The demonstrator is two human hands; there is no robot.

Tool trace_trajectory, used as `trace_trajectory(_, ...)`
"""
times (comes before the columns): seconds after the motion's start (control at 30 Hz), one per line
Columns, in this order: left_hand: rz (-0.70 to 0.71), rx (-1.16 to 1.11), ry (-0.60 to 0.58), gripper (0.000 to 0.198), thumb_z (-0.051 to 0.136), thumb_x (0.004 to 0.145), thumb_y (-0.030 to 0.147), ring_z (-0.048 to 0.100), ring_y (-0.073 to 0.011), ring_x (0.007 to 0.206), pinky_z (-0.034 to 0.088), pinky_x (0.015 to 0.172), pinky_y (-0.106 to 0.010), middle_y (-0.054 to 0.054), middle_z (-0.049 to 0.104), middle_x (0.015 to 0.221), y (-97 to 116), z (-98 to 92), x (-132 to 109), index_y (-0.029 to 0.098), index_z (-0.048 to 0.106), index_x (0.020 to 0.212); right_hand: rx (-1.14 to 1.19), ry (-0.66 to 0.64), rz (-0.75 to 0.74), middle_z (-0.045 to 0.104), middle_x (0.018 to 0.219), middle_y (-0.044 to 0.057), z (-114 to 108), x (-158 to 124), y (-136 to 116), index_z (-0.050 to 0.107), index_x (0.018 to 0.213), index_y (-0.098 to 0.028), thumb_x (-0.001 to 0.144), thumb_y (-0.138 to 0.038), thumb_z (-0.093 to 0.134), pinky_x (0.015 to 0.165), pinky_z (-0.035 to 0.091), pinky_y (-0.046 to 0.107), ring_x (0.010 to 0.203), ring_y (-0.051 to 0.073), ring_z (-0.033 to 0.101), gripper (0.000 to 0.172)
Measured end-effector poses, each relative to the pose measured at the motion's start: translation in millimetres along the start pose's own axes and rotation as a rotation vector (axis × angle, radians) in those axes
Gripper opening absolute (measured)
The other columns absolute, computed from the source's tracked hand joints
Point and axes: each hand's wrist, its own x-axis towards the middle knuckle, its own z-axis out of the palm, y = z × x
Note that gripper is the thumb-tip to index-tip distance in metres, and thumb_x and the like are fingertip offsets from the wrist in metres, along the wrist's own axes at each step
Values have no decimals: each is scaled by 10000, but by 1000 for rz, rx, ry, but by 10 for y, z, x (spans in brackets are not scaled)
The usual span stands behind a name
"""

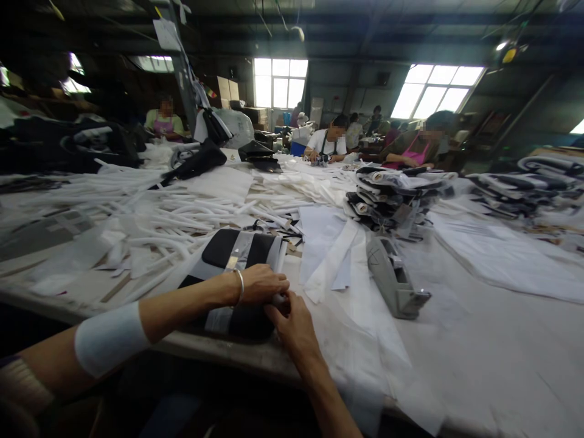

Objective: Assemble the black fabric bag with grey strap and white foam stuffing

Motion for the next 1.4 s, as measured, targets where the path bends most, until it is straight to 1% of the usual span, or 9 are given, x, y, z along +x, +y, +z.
trace_trajectory(0.1, -7, 5, 21, 209, 605, 839, 162, 708, -254, 811, 490, 584, -308, -74, 682, 1019, 5, 28, -1, 171, 576, 1046, -132, 73, -17, 666, 904, 76, 48, 64, -42, 645, 979, -178, 674, -373, 746, 746, 492, 358, 858, 274, 634, 376)
trace_trajectory(0.27, -58, 13, 44, 192, 601, 861, 189, 699, -253, 828, 504, 626, -318, -80, 670, 1013, 36, -104, -68, 164, 549, 1044, -46, 165, -112, 658, 865, 47, 14, 31, -93, 629, 955, -191, 715, -382, 723, 715, 504, 347, 795, 237, 631, 322)
trace_trajectory(0.37, -83, -20, 145, 199, 567, 855, 133, 683, -230, 836, 498, 653, -311, -64, 653, 1014, 71, -215, -172, 171, 513, 1043, 196, 278, -129, 668, 931, 48, -58, -91, -80, 548, 1160, -195, 748, -402, 711, 784, 525, 366, 828, 220, 649, 489)
trace_trajectory(0.47, -83, -56, 233, 190, 508, 861, 80, 659, -212, 853, 482, 687, -310, -43, 637, 994, 117, -222, -255, 186, 482, 1017, 575, 306, 18, 678, 985, 61, -106, -175, -3, 468, 1235, -203, 705, -436, 766, 849, 537, 381, 921, 231, 664, 651)
trace_trajectory(0.6, -57, -96, 215, 224, 487, 859, 47, 629, -208, 892, 462, 741, -324, -39, 624, 989, 184, -96, -266, 195, 463, 1026, 935, 213, 264, 691, 1035, 73, -117, -188, 138, 589, 1077, -194, 611, -417, 851, 845, 536, 338, 939, 223, 662, 579)
trace_trajectory(0.7, -52, -134, 191, 223, 482, 870, 52, 610, -205, 909, 449, 775, -327, -45, 620, 1003, 210, -25, -261, 195, 461, 1040, 1062, 88, 321, 705, 1041, 64, -118, -173, 199, 663, 1036, -177, 627, -418, 851, 745, 526, 277, 833, 174, 657, 510)
trace_trajectory(0.93, -52, -222, 223, 149, 467, 930, 112, 593, -180, 882, 428, 809, -293, -31, 618, 983, 147, -30, -342, 200, 468, 1051, 1051, 35, 279, 709, 857, 28, -175, -104, 236, 723, 990, -171, 657, -468, 834, 654, 493, 244, 689, 129, 608, 459)
trace_trajectory(1.2, 20, -182, 138, 109, 457, 940, 127, 586, -183, 858, 423, 789, -301, -36, 620, 966, 191, 29, -316, 202, 489, 1011, 883, -250, 361, 590, 628, -56, -304, 21, 305, 588, 876, -167, 611, -525, 832, 335, 334, 134, 406, 51, 491, 507)
trace_trajectory(1.4, -7, -239, 126, 99, 465, 944, 155, 591, -177, 873, 426, 809, -289, -42, 628, 992, 153, -71, -319, 197, 482, 1033, 992, -399, 420, 662, 846, -13, -312, 39, 279, 561, 1078, -199, 684, -483, 805, 327, 419, 152, 390, 46, 538, 544)
